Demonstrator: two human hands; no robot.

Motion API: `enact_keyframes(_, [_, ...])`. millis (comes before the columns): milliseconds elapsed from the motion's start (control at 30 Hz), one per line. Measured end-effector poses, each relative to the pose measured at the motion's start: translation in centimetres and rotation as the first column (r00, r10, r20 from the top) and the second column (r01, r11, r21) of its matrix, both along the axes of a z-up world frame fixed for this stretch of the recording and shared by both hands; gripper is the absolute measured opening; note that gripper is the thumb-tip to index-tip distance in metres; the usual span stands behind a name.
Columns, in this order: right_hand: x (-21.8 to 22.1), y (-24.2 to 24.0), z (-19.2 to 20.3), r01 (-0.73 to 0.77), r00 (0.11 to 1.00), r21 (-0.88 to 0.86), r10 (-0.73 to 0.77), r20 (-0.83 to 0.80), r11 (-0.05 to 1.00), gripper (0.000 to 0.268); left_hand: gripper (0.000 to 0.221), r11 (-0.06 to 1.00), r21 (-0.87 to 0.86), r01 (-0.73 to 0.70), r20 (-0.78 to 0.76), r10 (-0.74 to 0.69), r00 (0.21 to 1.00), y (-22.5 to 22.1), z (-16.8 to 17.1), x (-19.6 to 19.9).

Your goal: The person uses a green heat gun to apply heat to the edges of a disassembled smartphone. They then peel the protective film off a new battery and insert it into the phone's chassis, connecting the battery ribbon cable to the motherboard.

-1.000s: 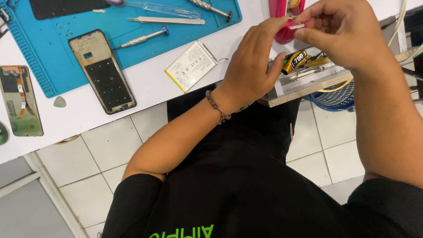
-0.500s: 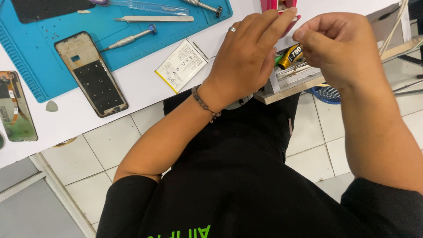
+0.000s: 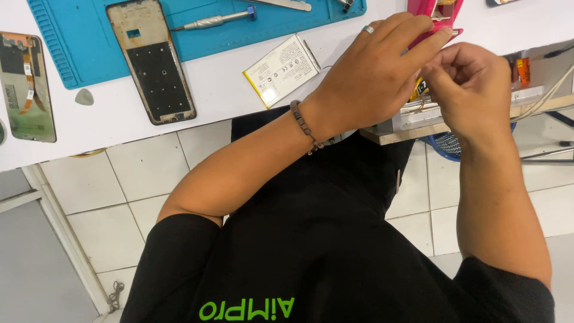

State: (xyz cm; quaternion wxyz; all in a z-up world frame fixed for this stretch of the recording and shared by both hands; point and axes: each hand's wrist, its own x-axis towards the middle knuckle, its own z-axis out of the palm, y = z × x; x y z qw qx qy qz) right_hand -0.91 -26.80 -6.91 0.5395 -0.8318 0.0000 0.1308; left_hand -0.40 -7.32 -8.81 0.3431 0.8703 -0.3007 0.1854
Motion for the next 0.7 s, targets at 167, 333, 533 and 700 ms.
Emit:
enact_keyframes(167, [-3.8,-1.4,-0.8,-0.006,0.996,0.069,0.0,0.086,0.998,0.011,0.059,0.966,0.146,-0.215,-0.057,0.225,0.973,7.5,2.4,-4.7])
enact_keyframes(333, [-6.1,1.6,0.1,-0.065,0.961,0.147,0.022,0.274,0.987,0.013,0.084,0.692,0.596,-0.407,0.021,0.494,0.869,12.0,3.8,-7.4])
enact_keyframes(533, [-3.8,7.9,2.6,-0.244,0.839,-0.06,0.242,0.488,0.968,0.02,0.086,0.835,0.44,-0.33,-0.264,0.471,0.842,12.2,2.8,-6.5])
enact_keyframes(700, [-1.9,10.1,3.2,-0.378,0.833,-0.18,0.418,0.361,0.908,0.036,0.032,0.967,-0.021,-0.253,-0.514,0.207,0.832,11.7,3.4,-7.2])
